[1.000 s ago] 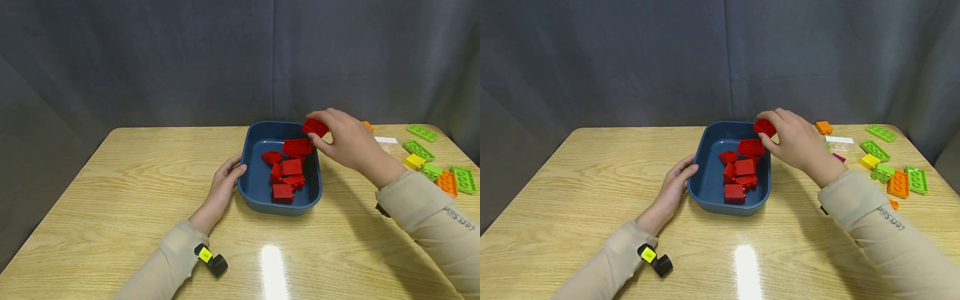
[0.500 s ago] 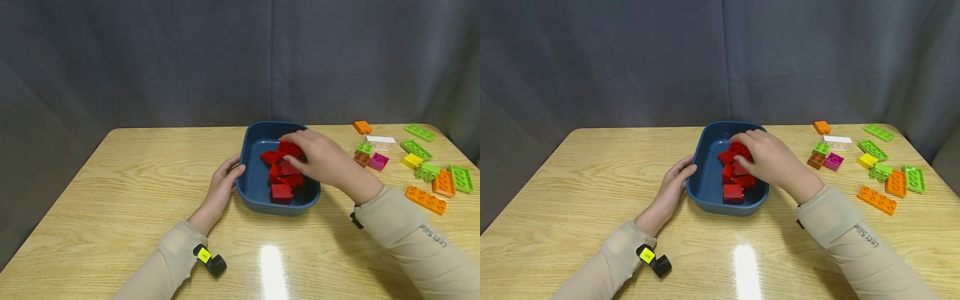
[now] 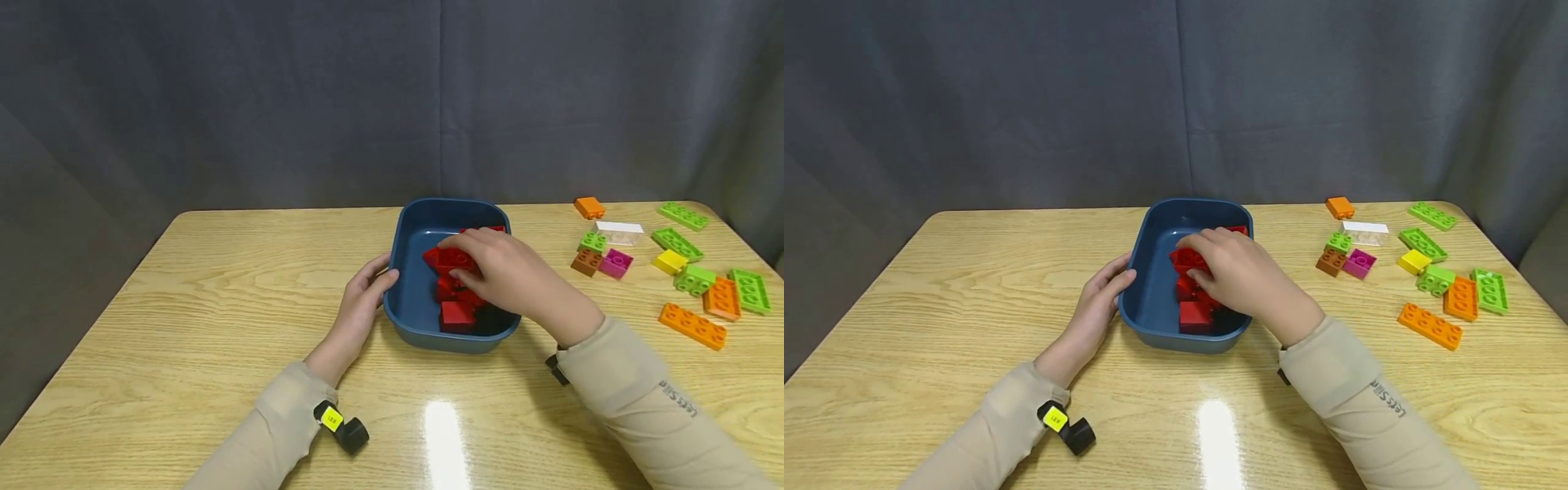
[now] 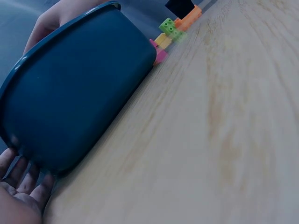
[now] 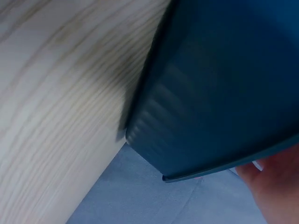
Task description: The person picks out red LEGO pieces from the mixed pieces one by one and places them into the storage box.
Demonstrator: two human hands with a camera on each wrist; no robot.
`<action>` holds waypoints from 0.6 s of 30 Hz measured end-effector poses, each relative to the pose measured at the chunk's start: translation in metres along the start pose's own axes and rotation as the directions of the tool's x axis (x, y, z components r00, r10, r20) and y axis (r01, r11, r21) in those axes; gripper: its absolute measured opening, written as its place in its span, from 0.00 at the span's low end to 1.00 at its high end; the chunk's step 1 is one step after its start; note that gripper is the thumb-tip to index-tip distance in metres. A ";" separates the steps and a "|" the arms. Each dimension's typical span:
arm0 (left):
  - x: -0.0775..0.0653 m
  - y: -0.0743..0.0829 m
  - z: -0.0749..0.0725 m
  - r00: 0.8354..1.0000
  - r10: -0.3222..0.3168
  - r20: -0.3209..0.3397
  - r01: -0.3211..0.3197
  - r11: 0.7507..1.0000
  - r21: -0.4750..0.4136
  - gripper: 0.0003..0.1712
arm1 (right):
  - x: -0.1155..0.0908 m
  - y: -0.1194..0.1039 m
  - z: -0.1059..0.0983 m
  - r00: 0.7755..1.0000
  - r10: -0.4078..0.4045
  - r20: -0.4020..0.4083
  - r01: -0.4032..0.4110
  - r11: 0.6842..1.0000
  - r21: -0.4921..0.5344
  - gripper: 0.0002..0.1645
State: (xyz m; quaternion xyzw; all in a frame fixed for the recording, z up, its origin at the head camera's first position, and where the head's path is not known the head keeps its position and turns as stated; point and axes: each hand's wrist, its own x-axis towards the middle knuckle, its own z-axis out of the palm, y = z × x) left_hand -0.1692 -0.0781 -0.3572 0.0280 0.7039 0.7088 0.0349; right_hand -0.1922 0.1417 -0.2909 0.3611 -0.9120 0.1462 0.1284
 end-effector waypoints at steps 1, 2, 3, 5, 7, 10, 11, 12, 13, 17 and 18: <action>0.000 0.000 0.000 1.000 0.000 0.000 0.000 1.000 -0.002 0.26 | 0.000 0.000 0.000 1.000 0.002 -0.002 -0.002 1.000 0.002 0.24; 0.000 0.000 0.000 1.000 0.002 0.000 -0.002 1.000 -0.002 0.26 | 0.000 -0.001 0.000 1.000 0.003 -0.006 -0.003 1.000 0.005 0.24; 0.000 0.000 0.000 1.000 0.004 0.002 -0.004 1.000 -0.005 0.26 | 0.000 -0.001 0.001 1.000 0.007 -0.009 -0.007 1.000 0.005 0.24; 0.001 0.000 0.001 1.000 0.004 0.003 -0.004 1.000 -0.008 0.26 | -0.002 -0.001 0.001 1.000 0.013 -0.020 -0.013 1.000 0.003 0.24; 0.001 0.000 0.002 1.000 0.011 0.006 -0.011 1.000 -0.012 0.26 | -0.004 -0.001 0.000 0.999 0.023 -0.029 -0.023 1.000 0.000 0.23; 0.001 -0.001 0.001 1.000 0.018 0.013 -0.018 1.000 -0.018 0.25 | -0.008 -0.001 -0.002 0.999 0.042 -0.031 -0.042 0.999 0.000 0.23; 0.001 -0.001 0.001 1.000 0.017 0.016 -0.017 1.000 -0.024 0.25 | -0.009 -0.001 -0.003 0.998 0.050 -0.029 -0.049 0.999 0.002 0.24; 0.000 0.000 0.000 1.000 0.018 0.020 -0.017 0.999 -0.032 0.26 | -0.010 -0.001 -0.004 0.998 0.055 -0.028 -0.055 0.998 -0.002 0.24; 0.000 0.000 0.000 0.999 0.022 0.025 -0.021 0.999 -0.037 0.26 | -0.011 -0.002 -0.006 0.998 0.065 -0.023 -0.065 0.998 -0.006 0.24; -0.001 0.000 -0.001 0.999 0.026 0.031 -0.024 0.998 -0.054 0.25 | -0.018 -0.002 -0.011 0.995 0.094 -0.016 -0.094 0.995 -0.030 0.25; -0.001 0.000 0.000 0.999 0.031 0.027 -0.030 0.998 -0.053 0.25 | -0.020 -0.002 -0.012 0.995 0.101 -0.013 -0.101 0.994 -0.036 0.25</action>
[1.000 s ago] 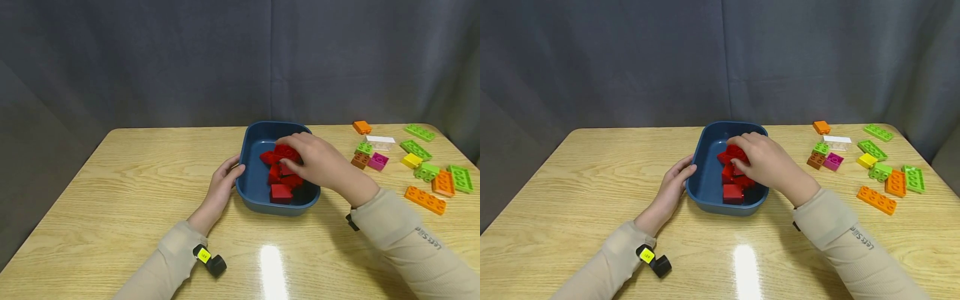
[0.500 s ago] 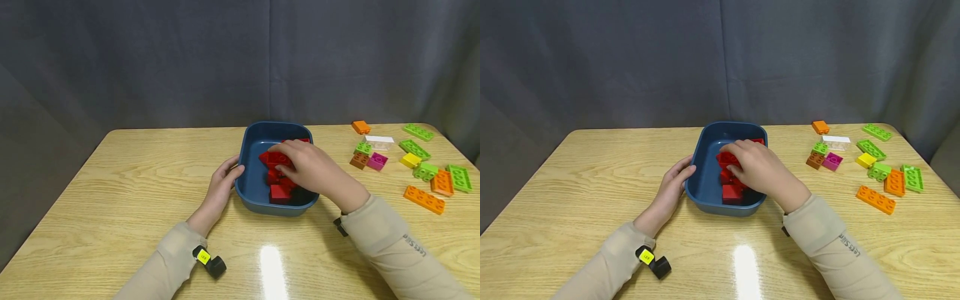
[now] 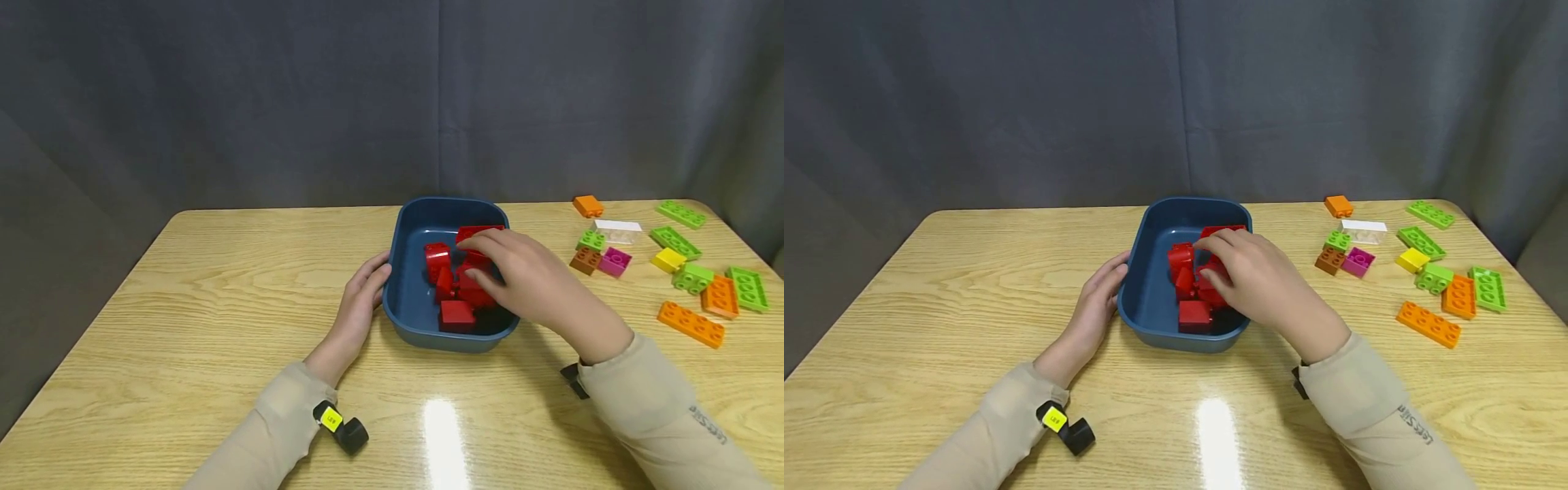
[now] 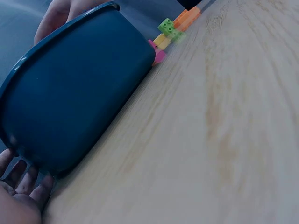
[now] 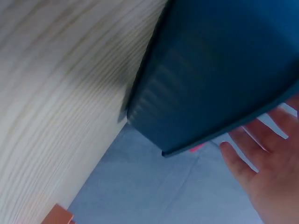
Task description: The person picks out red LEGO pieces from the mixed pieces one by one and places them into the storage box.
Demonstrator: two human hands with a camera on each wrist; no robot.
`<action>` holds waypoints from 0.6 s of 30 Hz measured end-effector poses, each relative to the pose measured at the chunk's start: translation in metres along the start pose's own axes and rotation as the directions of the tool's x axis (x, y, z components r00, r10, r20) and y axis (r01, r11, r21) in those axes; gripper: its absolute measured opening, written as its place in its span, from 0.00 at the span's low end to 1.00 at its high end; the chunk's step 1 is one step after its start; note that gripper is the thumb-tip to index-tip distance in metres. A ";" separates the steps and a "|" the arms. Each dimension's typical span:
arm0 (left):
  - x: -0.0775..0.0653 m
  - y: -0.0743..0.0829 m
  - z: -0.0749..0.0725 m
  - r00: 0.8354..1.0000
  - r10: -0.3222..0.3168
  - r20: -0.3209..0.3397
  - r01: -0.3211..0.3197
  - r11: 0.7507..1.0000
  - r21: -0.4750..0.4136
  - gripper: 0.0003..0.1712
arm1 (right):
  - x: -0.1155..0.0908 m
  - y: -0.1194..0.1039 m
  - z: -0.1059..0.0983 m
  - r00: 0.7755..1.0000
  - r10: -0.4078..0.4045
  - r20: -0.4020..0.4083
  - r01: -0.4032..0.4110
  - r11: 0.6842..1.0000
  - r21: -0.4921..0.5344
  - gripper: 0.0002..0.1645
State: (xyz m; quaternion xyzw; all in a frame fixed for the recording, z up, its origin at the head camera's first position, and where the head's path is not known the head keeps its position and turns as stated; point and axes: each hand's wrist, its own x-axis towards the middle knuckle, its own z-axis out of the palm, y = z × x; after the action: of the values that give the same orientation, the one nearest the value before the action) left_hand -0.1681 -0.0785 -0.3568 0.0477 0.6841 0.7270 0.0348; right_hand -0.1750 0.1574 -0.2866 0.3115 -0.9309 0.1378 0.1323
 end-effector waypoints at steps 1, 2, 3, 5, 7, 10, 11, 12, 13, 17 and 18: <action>0.000 0.000 0.000 1.000 0.005 -0.002 -0.005 1.000 0.004 0.25 | -0.002 0.000 -0.001 1.000 0.007 0.004 -0.007 1.000 -0.005 0.25; 0.000 0.000 0.000 1.000 0.005 -0.009 -0.005 1.000 0.006 0.25 | -0.005 0.001 -0.003 1.000 0.013 0.005 -0.013 1.000 -0.011 0.25; 0.000 0.000 0.000 1.000 0.010 -0.013 -0.010 1.000 0.005 0.25 | -0.007 0.002 -0.004 1.000 0.019 0.007 -0.018 1.000 -0.017 0.25; 0.000 0.000 0.001 0.999 0.017 -0.029 -0.017 1.000 -0.002 0.26 | -0.012 0.003 -0.007 1.000 0.029 0.009 -0.029 0.999 -0.032 0.25; 0.000 0.000 0.001 0.998 0.033 -0.052 -0.034 0.999 -0.019 0.27 | -0.017 0.004 -0.011 0.999 0.042 0.008 -0.041 0.998 -0.047 0.25; -0.001 0.001 0.001 0.993 0.073 -0.093 -0.075 0.997 -0.022 0.28 | -0.021 0.007 -0.015 0.998 0.065 0.003 -0.064 0.996 -0.063 0.25; -0.001 0.002 0.001 0.991 0.087 -0.101 -0.089 0.996 -0.015 0.28 | -0.022 0.008 -0.016 0.997 0.074 0.001 -0.074 0.995 -0.065 0.25; -0.001 0.003 0.001 0.989 0.104 -0.106 -0.104 0.995 0.003 0.28 | -0.022 0.009 -0.017 0.997 0.080 -0.004 -0.080 0.994 -0.068 0.25; -0.001 0.005 0.000 0.987 0.121 -0.109 -0.119 0.993 0.027 0.28 | -0.023 0.011 -0.018 0.996 0.086 -0.010 -0.086 0.994 -0.070 0.24; 0.000 0.014 -0.003 0.981 0.161 -0.105 -0.148 0.982 0.121 0.28 | -0.025 0.017 -0.019 0.995 0.091 -0.038 -0.094 0.993 -0.066 0.24; 0.000 0.017 -0.004 0.980 0.171 -0.101 -0.155 0.977 0.145 0.28 | -0.026 0.019 -0.019 0.995 0.088 -0.044 -0.091 0.994 -0.064 0.24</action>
State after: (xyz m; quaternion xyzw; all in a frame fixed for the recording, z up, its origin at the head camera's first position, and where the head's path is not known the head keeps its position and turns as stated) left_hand -0.1682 -0.0838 -0.3399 0.0648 0.7267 0.6806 -0.0672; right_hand -0.1639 0.1925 -0.2804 0.2621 -0.9450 0.1192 0.1554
